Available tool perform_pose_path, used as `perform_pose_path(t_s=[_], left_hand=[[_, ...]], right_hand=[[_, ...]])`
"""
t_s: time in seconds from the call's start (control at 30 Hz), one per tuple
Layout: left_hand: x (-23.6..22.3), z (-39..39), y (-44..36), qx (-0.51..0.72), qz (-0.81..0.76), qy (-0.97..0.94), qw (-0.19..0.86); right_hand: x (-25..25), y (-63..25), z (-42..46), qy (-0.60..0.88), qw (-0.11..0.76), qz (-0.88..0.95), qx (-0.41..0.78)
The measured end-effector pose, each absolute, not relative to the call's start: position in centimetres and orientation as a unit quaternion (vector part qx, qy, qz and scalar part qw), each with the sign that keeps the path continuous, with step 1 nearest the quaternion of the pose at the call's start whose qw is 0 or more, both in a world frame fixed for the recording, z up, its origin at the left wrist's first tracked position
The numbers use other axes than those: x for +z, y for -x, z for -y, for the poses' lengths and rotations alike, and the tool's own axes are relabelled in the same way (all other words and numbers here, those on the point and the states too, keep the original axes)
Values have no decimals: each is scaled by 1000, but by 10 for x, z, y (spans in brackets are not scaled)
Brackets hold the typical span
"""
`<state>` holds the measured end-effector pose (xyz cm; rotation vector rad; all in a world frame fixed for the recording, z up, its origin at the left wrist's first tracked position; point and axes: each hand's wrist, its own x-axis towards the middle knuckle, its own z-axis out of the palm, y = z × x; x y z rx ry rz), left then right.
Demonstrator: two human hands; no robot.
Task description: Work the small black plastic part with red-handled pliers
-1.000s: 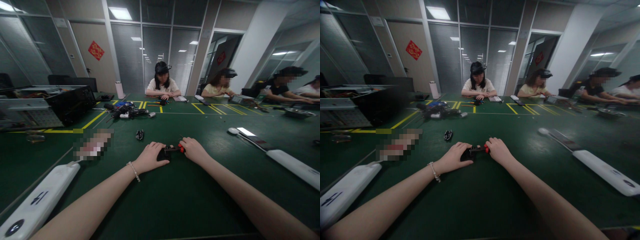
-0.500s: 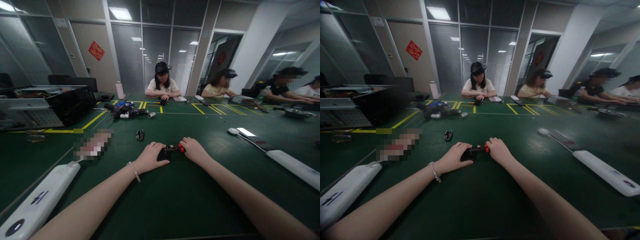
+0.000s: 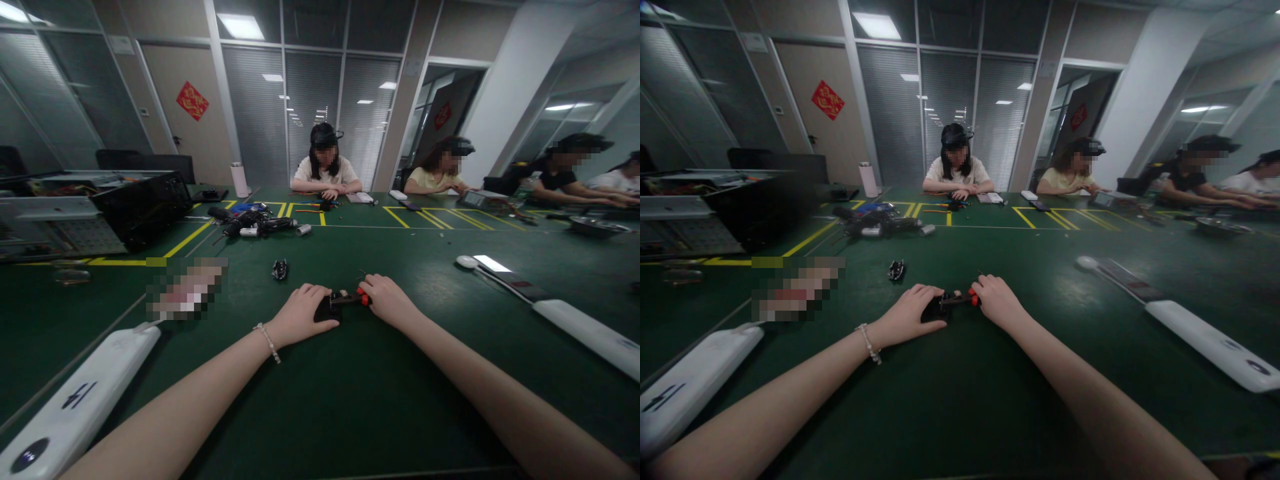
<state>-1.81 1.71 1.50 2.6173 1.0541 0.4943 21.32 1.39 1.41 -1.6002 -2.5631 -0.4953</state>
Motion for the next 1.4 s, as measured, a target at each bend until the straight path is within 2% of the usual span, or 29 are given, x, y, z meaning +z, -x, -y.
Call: perform_pose_path(t_s=[1.4], left_hand=[[16,-16,18,168,-363,-907,133]], right_hand=[[15,-214,-13,520,43,837,-163]])
